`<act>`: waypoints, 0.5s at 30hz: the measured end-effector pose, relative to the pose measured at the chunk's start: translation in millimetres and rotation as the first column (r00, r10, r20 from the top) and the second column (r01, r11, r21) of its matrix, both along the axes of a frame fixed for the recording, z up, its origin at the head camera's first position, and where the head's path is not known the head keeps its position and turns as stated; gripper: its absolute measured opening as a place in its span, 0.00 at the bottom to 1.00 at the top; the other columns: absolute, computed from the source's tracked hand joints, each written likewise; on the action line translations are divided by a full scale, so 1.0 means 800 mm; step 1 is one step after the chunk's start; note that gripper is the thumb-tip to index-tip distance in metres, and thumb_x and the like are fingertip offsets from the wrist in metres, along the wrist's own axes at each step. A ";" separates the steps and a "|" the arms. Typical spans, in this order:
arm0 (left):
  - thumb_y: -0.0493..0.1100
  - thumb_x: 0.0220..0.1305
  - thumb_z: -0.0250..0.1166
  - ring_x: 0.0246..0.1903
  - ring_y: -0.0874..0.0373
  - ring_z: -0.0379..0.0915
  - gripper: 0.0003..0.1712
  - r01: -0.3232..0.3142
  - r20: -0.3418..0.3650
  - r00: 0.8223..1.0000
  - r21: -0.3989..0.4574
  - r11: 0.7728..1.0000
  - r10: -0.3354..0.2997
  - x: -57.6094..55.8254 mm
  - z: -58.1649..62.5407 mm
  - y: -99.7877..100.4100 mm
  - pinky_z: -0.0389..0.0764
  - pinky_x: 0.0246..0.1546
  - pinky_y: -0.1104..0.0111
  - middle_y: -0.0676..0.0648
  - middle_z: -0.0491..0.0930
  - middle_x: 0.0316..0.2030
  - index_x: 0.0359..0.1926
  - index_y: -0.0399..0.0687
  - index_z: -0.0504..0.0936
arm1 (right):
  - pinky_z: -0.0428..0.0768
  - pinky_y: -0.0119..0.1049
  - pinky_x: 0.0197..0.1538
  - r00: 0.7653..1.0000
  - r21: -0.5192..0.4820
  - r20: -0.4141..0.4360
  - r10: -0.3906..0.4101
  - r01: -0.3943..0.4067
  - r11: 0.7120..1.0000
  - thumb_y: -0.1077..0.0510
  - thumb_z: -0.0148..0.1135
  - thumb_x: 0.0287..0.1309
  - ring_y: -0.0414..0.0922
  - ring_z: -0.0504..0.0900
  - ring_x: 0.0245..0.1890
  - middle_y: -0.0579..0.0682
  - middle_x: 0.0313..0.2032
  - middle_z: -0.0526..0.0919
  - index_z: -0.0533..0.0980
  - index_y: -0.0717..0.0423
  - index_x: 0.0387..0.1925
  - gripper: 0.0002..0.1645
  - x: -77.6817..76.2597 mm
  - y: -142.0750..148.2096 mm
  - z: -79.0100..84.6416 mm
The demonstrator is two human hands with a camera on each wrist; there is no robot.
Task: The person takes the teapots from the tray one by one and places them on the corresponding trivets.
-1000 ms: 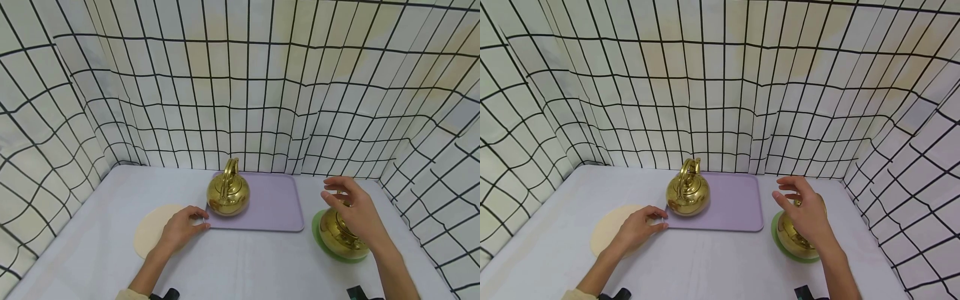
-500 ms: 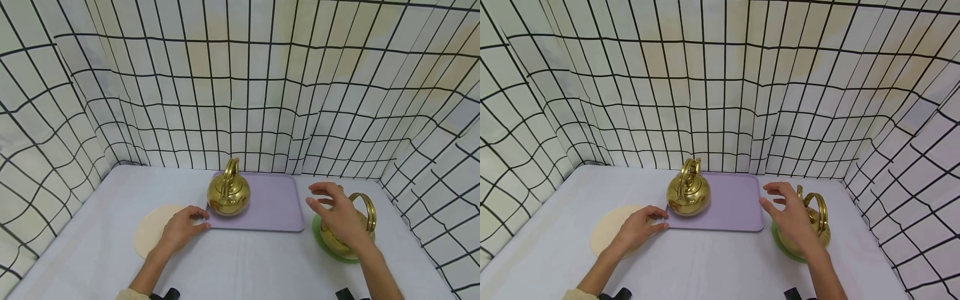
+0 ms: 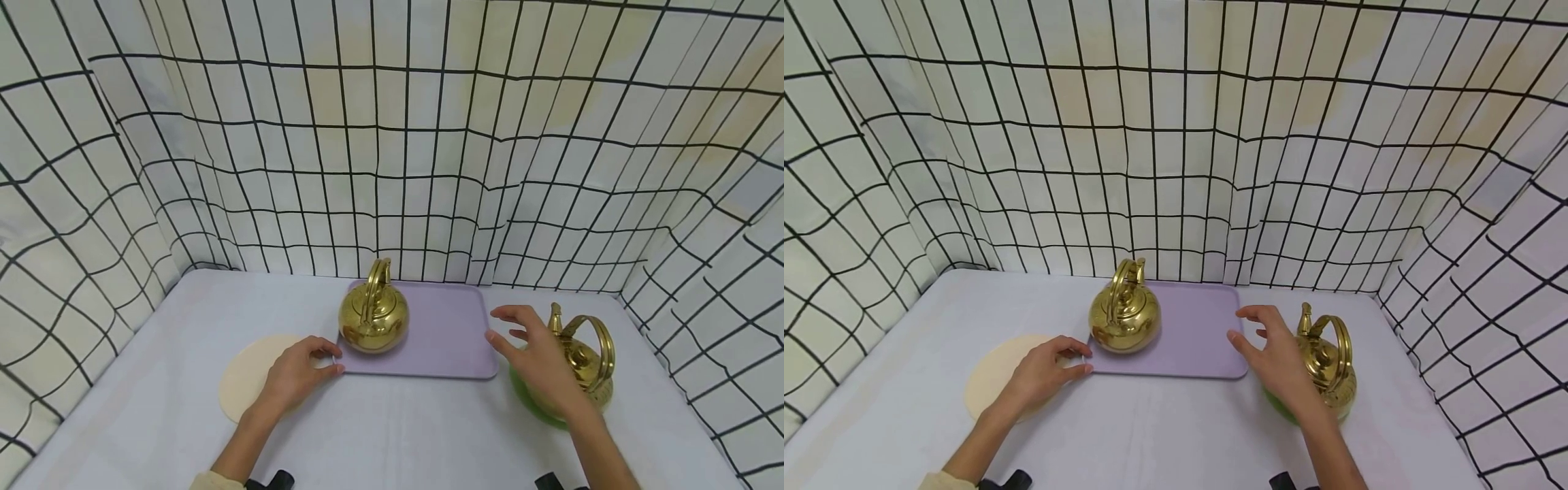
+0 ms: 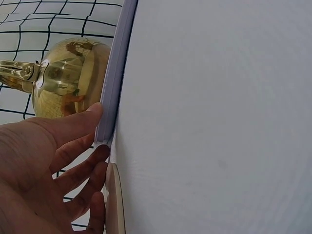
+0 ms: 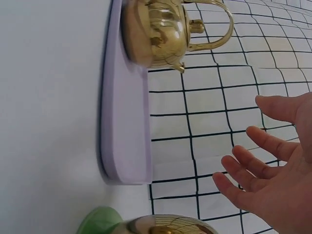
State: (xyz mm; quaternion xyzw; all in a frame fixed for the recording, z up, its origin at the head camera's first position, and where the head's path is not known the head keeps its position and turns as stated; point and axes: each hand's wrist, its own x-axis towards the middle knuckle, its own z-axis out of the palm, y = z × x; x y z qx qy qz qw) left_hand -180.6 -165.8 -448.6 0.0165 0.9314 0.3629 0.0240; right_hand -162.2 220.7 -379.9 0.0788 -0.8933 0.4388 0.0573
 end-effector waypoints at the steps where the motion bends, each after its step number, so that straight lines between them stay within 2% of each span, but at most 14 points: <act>1: 0.51 0.60 0.77 0.55 0.50 0.82 0.13 0.001 -0.002 1.000 -0.002 1.000 -0.001 0.000 0.000 0.000 0.79 0.57 0.47 0.50 0.87 0.50 0.46 0.59 0.87 | 0.75 0.58 0.71 1.000 0.001 -0.005 0.002 -0.002 1.000 0.48 0.67 0.70 0.57 0.75 0.68 0.54 0.66 0.76 0.73 0.54 0.65 0.28 -0.001 -0.001 -0.002; 11: 0.52 0.60 0.77 0.55 0.50 0.82 0.14 0.007 -0.001 1.000 -0.001 1.000 -0.007 -0.001 -0.001 -0.001 0.79 0.56 0.47 0.50 0.88 0.50 0.46 0.59 0.87 | 0.74 0.62 0.70 0.998 0.013 -0.046 0.030 -0.029 0.999 0.56 0.68 0.69 0.61 0.70 0.72 0.61 0.67 0.74 0.72 0.62 0.65 0.28 -0.017 -0.014 -0.025; 15: 0.52 0.60 0.77 0.54 0.50 0.82 0.14 0.008 0.000 1.000 -0.004 1.000 -0.008 -0.001 -0.001 -0.001 0.79 0.56 0.47 0.50 0.88 0.50 0.45 0.59 0.88 | 0.72 0.63 0.71 0.999 0.004 -0.032 0.026 -0.026 1.000 0.57 0.68 0.68 0.62 0.69 0.73 0.63 0.68 0.72 0.72 0.62 0.65 0.28 -0.022 -0.017 -0.034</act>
